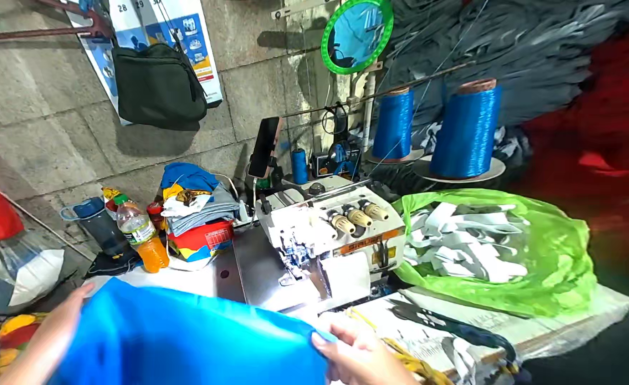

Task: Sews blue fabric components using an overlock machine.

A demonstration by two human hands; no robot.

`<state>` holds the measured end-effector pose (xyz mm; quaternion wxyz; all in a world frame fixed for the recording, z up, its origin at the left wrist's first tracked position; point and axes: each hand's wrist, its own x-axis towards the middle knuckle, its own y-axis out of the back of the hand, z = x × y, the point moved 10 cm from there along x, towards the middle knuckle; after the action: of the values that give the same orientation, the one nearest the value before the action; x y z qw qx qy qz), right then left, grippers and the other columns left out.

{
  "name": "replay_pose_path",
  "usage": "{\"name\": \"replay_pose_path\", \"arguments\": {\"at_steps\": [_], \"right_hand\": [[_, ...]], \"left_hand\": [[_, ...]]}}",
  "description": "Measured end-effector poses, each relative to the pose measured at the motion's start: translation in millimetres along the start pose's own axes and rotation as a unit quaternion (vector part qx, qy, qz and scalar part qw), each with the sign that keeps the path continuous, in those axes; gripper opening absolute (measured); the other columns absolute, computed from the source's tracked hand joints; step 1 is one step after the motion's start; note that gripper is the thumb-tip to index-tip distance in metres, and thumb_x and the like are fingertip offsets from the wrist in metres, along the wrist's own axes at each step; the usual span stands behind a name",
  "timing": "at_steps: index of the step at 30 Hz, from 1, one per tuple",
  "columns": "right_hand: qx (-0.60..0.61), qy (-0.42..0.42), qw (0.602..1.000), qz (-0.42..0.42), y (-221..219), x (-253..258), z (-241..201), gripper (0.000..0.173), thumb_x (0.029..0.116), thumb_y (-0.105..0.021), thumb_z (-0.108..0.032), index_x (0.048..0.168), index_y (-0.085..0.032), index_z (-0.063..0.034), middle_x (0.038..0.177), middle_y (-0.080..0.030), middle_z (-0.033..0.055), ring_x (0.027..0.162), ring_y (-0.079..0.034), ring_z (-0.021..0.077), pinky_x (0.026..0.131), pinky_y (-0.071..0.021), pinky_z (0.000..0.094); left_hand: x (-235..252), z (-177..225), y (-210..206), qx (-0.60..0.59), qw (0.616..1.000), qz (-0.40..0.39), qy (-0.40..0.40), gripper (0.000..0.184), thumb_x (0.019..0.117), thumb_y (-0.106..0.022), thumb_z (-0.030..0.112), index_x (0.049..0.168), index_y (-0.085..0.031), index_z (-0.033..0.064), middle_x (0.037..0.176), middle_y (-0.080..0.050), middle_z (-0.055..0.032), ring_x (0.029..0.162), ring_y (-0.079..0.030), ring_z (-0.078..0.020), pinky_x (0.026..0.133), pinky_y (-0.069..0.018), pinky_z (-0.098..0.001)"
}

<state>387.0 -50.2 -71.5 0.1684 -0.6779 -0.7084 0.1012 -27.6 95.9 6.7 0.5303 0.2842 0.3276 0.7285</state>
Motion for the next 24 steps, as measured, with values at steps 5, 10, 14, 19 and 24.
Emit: {"name": "replay_pose_path", "arguments": {"at_steps": [5,10,14,19,24], "right_hand": [[0.031,-0.097,0.994,0.026,-10,10,43,0.032,0.1082,-0.036,-0.006,0.091,-0.063,-0.0091,0.069,-0.071,-0.0029,0.060,-0.068,0.0061,0.061,-0.0584,0.0231],[0.010,-0.066,0.998,0.012,-14,11,30,0.027,0.1060,-0.039,-0.004,0.093,-0.061,-0.0105,0.075,-0.070,-0.0049,0.065,-0.068,0.0048,0.063,-0.0578,0.0228],[0.023,-0.068,0.997,0.014,-17,7,24,0.028,0.1065,-0.039,-0.006,0.093,-0.064,-0.0101,0.077,-0.072,-0.0045,0.068,-0.068,0.0046,0.066,-0.0582,0.0237],[0.050,-0.081,0.995,-0.011,-25,9,23,0.030,0.1054,-0.039,-0.006,0.088,-0.063,-0.0112,0.073,-0.071,-0.0032,0.063,-0.068,0.0045,0.063,-0.0577,0.0220],[-0.075,0.024,0.986,0.150,12,23,9,0.017,0.1014,-0.053,-0.007,0.087,-0.061,-0.0071,0.068,-0.064,-0.0032,0.057,-0.063,0.0053,0.056,-0.0565,0.0236]], "left_hand": [[-75,115,-69,0.094,0.925,-0.008,-0.368,0.036,0.0968,-0.064,0.016,0.123,-0.065,-0.0082,0.116,-0.069,-0.0277,0.108,-0.068,-0.0447,0.091,-0.0544,-0.0608],[-209,199,-121,0.064,0.759,-0.073,-0.643,0.019,0.0919,-0.071,0.022,0.106,-0.077,0.0104,0.105,-0.073,-0.0110,0.103,-0.069,-0.0303,0.082,-0.0580,-0.0451],[-224,196,-134,0.076,0.722,-0.042,-0.687,0.012,0.0967,-0.065,0.017,0.097,-0.076,0.0108,0.092,-0.070,-0.0096,0.093,-0.068,-0.0277,0.074,-0.0557,-0.0377],[-225,187,-130,0.041,0.736,-0.047,-0.674,0.014,0.0965,-0.063,0.010,0.088,-0.074,0.0099,0.095,-0.073,-0.0094,0.098,-0.068,-0.0252,0.083,-0.0546,-0.0339],[-216,186,-100,-0.082,0.755,-0.176,-0.626,0.007,0.0876,-0.060,-0.001,0.082,-0.063,0.0025,0.100,-0.074,-0.0146,0.117,-0.065,-0.0293,0.104,-0.0494,-0.0399]]}}
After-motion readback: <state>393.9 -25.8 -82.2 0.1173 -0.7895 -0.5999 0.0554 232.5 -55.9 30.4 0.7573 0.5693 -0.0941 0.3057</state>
